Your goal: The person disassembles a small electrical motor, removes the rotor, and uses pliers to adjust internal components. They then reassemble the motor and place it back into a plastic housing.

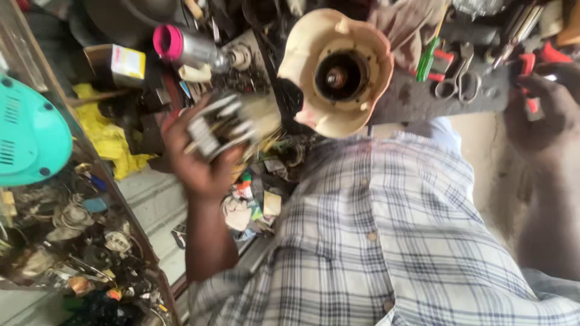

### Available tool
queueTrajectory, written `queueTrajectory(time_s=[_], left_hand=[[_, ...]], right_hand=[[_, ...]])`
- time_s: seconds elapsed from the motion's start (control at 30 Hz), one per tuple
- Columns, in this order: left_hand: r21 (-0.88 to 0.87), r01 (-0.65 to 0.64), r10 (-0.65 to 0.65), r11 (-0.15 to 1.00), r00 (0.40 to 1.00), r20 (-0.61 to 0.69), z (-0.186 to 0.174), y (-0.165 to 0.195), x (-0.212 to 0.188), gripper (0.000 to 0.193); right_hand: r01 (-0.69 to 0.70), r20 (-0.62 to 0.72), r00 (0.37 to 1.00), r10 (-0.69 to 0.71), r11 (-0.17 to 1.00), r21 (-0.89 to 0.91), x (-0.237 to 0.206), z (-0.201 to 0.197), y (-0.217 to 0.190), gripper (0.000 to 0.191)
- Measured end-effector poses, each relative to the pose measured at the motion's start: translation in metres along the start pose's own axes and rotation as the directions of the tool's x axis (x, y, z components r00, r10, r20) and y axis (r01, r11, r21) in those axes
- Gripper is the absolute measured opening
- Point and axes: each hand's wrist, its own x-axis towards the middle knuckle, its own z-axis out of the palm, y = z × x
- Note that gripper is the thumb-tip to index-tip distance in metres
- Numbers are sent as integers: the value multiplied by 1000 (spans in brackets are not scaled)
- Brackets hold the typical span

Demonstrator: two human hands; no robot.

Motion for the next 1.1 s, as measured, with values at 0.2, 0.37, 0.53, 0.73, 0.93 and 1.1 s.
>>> queueTrajectory(time_s=[0.2, 0.37, 0.53, 0.73, 0.93, 1.1], left_hand=[[398, -300, 185, 867, 935, 303, 57, -12, 54, 82], [358, -326, 192, 875, 912, 362, 93, -36, 66, 86], [403, -396, 250, 825, 895, 369, 104, -52, 60, 84], [433, -385, 222, 815, 898, 380, 113, -55, 64, 85], [416, -360, 199, 835, 902, 383, 120, -59, 62, 83], [430, -377, 208, 820, 897, 389, 125, -65, 61, 82]], right_hand=[[87, -88, 989, -117, 955, -285, 15, -11, -78, 21], [-11, -80, 997, -13, 956, -292, 4, -18, -78, 18], [32, -71, 996, -53, 962, -270, 9, -19, -75, 21], [142, -26, 987, -156, 944, -297, 42, -12, -99, 18], [99, 37, 995, -92, 959, -267, 54, -12, -111, 19], [67, 72, 996, -50, 961, -269, 52, -11, -113, 30]])
